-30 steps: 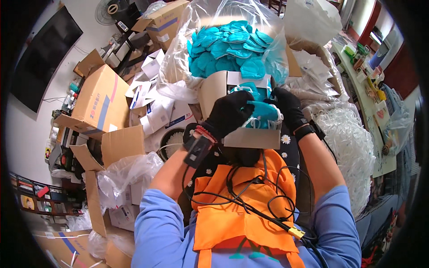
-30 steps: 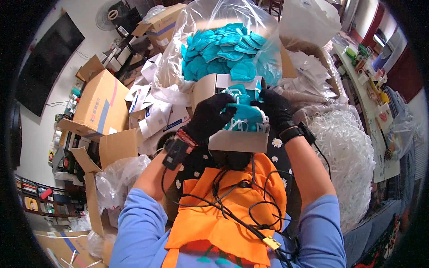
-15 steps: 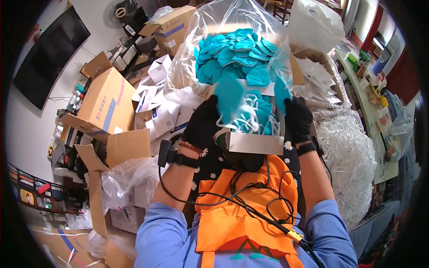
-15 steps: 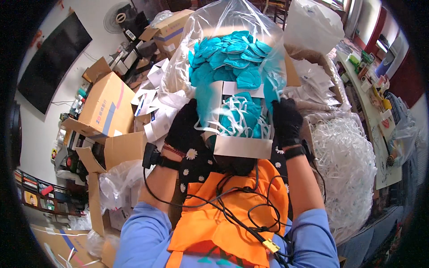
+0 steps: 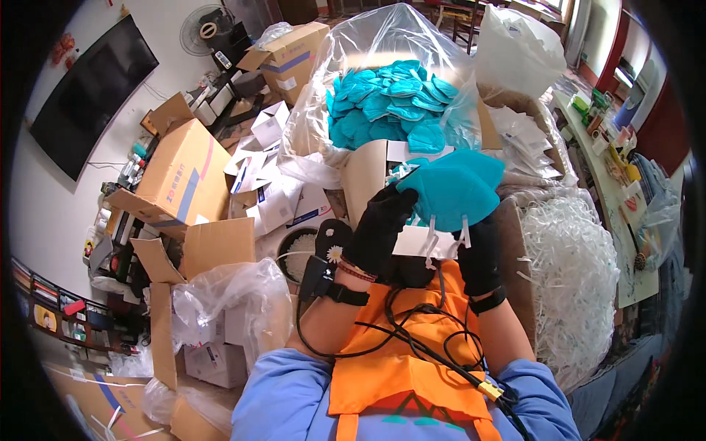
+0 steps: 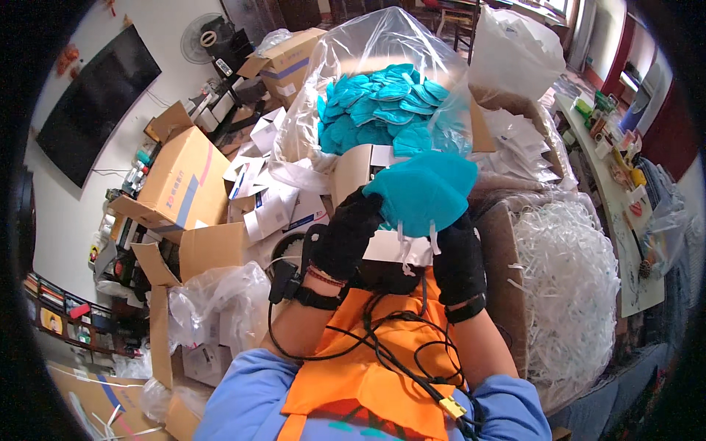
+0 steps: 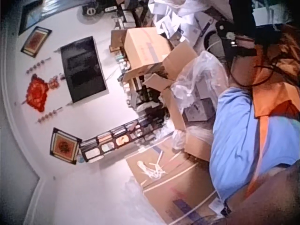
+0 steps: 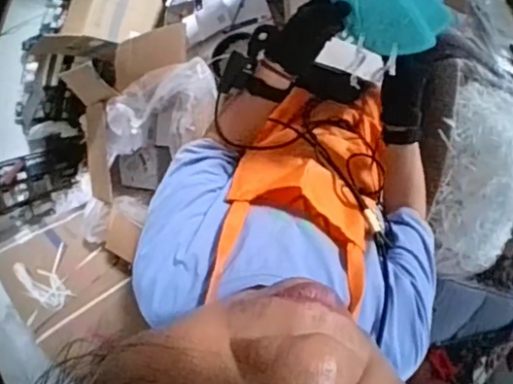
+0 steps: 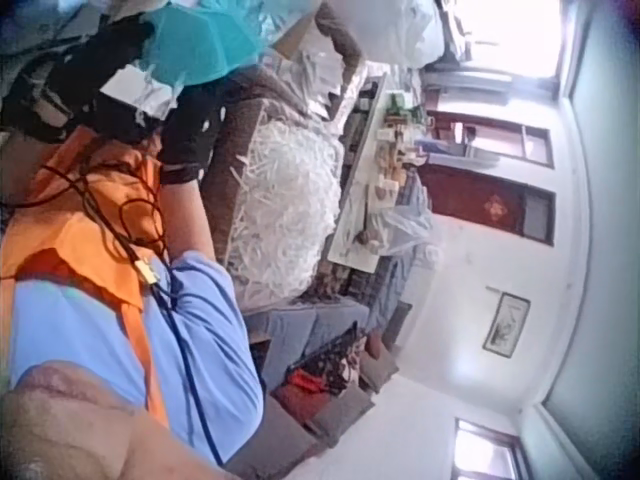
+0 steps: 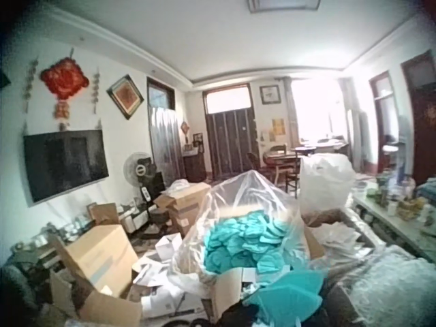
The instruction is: Sorting and packaging medical masks into cardboard boxes.
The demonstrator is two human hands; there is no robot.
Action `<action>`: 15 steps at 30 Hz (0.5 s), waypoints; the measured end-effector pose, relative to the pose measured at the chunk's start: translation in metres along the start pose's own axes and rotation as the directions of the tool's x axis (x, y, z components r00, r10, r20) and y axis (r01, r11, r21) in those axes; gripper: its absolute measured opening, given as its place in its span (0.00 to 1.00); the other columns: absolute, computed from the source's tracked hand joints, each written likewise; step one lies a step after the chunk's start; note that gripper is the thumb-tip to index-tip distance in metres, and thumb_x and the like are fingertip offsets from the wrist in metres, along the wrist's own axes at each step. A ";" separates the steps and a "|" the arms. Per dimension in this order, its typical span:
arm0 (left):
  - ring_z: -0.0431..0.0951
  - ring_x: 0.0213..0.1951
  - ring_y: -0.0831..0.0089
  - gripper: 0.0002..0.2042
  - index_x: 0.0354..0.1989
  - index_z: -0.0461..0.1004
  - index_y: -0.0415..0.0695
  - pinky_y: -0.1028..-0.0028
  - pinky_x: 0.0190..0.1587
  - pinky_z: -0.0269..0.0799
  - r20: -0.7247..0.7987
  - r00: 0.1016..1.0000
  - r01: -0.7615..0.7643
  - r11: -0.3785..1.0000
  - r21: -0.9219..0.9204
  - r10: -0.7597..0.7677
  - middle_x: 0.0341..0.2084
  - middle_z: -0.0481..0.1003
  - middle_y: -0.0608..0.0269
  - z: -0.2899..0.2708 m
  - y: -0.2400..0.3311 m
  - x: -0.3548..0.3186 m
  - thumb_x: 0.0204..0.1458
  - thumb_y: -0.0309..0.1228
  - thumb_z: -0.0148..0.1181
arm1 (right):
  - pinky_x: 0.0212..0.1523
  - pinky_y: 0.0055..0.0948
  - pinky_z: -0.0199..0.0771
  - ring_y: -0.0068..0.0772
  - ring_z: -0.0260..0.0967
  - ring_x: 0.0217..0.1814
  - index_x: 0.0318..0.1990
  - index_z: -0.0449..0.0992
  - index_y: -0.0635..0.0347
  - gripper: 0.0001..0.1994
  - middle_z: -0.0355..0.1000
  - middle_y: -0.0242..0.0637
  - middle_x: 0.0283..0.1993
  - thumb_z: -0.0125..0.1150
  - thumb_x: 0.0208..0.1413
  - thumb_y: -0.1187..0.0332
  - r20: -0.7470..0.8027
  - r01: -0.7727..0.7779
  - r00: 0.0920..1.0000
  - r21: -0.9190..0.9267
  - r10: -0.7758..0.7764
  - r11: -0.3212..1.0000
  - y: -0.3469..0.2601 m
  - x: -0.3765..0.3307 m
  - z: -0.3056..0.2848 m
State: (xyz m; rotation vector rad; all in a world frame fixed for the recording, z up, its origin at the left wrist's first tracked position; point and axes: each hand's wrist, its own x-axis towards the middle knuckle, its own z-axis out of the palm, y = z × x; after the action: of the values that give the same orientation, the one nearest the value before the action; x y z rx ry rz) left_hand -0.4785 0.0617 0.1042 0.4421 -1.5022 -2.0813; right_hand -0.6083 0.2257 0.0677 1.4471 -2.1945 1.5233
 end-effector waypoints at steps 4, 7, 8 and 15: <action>0.66 0.26 0.87 0.08 0.40 0.76 0.47 0.80 0.27 0.60 -0.050 0.998 -0.033 0.999 -0.022 0.032 0.24 0.69 0.78 0.002 0.000 -0.002 0.57 0.36 0.60 | 0.50 0.31 0.71 0.33 0.72 0.49 0.50 0.72 0.64 0.13 0.74 0.37 0.46 0.55 0.57 0.75 0.186 -0.262 0.954 0.135 0.235 0.956 -0.014 -0.003 0.004; 0.71 0.31 0.83 0.09 0.44 0.75 0.43 0.79 0.33 0.66 -0.014 0.962 -0.263 0.942 0.210 0.272 0.31 0.72 0.71 -0.012 -0.004 0.000 0.58 0.32 0.57 | 0.47 0.31 0.71 0.29 0.71 0.44 0.48 0.74 0.62 0.12 0.74 0.34 0.41 0.57 0.57 0.74 0.091 -0.291 0.957 0.250 0.277 0.924 0.041 -0.014 0.007; 0.73 0.34 0.79 0.11 0.47 0.74 0.40 0.78 0.36 0.70 0.053 0.931 -0.362 0.905 0.223 0.360 0.36 0.74 0.66 -0.014 0.001 0.007 0.58 0.29 0.55 | 0.46 0.30 0.71 0.27 0.71 0.43 0.48 0.74 0.61 0.12 0.74 0.33 0.39 0.58 0.56 0.74 0.027 -0.253 0.967 0.247 0.254 0.936 0.066 -0.018 0.005; 0.75 0.39 0.76 0.09 0.45 0.74 0.41 0.77 0.41 0.73 0.063 0.956 -0.287 0.877 0.386 0.285 0.38 0.74 0.63 -0.018 0.020 0.012 0.59 0.27 0.53 | 0.59 0.31 0.67 0.33 0.69 0.56 0.57 0.69 0.64 0.21 0.70 0.41 0.57 0.61 0.56 0.72 -0.004 -0.194 0.947 0.787 0.320 0.585 -0.037 0.024 -0.034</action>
State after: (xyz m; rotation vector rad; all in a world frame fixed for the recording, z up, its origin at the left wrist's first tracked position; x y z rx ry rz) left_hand -0.4736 0.0357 0.1175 0.3332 -1.8689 -1.5555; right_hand -0.6076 0.2347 0.1222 1.0794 -1.7409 2.8410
